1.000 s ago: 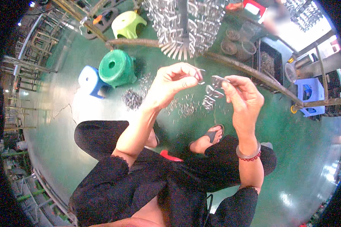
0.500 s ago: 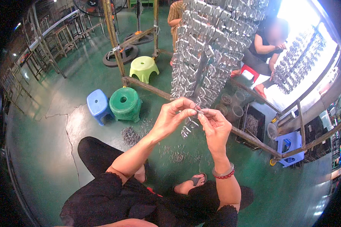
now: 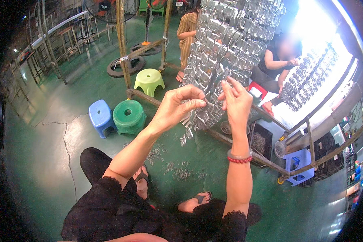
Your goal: The person sits on a low stool and repeatedly picks up small metal hooks from the floor, then attaches them to a hanging rack of metal fixtures. The person works continuously, handling the hooks one by one.
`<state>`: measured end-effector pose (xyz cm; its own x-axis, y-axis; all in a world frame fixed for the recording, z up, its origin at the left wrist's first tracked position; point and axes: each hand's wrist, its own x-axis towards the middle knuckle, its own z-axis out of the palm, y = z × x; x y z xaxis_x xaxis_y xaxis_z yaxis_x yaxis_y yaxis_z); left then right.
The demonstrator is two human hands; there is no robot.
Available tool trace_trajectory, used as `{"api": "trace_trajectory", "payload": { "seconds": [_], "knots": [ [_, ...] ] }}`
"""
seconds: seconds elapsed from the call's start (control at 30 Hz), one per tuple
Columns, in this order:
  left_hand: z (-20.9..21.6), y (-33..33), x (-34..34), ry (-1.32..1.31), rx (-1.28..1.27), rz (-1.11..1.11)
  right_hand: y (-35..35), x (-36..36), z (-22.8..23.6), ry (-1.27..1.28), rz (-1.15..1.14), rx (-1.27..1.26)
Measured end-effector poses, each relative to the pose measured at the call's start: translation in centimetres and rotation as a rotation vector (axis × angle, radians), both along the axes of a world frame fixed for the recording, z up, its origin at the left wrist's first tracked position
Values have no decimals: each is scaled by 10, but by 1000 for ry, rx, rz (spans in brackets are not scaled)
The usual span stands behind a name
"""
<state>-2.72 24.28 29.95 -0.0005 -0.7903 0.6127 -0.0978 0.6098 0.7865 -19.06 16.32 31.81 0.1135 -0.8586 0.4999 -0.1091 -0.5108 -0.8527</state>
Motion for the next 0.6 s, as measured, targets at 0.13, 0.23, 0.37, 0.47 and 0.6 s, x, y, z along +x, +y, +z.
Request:
{"api": "trace_trajectory", "payload": {
  "seconds": [0.13, 0.23, 0.37, 0.47, 0.6],
  "knots": [
    [10, -8, 1, 43, 36, -31, -15, 14, 10, 209, -249, -49],
    [12, -23, -2, 111, 18, -90, -26, 19, 14, 342, -372, -155],
    [18, -40, 3, 173, 19, -175, -35, 27, 9, 375, -450, -311],
    [19, -56, 6, 200, 40, -219, -26, 26, 20, 296, -384, -247],
    [20, -68, 4, 168, 81, -207, -29, 11, 20, 368, -309, -208]
  ]
}}
